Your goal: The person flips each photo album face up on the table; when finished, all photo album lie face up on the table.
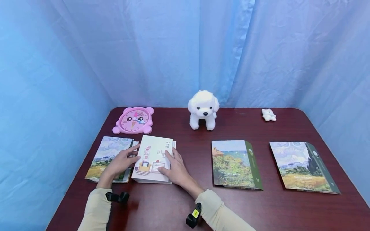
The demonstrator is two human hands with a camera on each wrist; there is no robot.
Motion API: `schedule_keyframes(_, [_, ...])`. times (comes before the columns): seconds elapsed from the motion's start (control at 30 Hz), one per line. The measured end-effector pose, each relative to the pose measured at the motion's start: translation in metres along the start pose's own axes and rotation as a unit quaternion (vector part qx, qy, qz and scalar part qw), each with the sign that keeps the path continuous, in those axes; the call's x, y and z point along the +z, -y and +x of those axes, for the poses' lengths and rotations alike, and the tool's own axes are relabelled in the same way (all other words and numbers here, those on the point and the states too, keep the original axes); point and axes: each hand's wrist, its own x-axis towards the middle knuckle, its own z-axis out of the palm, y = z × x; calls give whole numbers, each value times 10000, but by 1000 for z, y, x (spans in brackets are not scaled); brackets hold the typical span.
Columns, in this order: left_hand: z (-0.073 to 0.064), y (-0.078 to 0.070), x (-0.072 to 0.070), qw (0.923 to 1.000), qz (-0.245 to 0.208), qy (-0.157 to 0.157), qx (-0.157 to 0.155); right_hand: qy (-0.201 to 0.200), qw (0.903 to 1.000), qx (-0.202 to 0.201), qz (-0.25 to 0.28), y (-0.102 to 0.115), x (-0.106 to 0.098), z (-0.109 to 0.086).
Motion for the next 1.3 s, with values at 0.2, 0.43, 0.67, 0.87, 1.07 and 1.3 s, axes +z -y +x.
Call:
schedule_keyframes(0.2, [0, 0, -1, 9999, 57, 9, -103, -26, 10000, -53, -15, 1, 1, -1])
schedule_keyframes(0.43, [1, 2, -1, 9997, 196, -31, -142, -56, 9999, -99, -42, 1, 1, -1])
schedule_keyframes(0.67, [1, 2, -1, 9993, 355, -95, -74, -88, 9998, -149, -31, 0, 1, -1])
schedule_keyframes(0.87, [2, 1, 0, 9987, 469, -130, -139, -171, 9996, -225, 88, -3, 0, 1])
schedule_keyframes(1.07, [-1, -6, -1, 9971, 703, -177, -242, -273, 9993, -183, 192, -3, -11, 1])
schedule_keyframes(1.3, [-5, -21, -1, 9926, 1084, -449, -309, -461, 9986, -131, 207, -3, -33, 6])
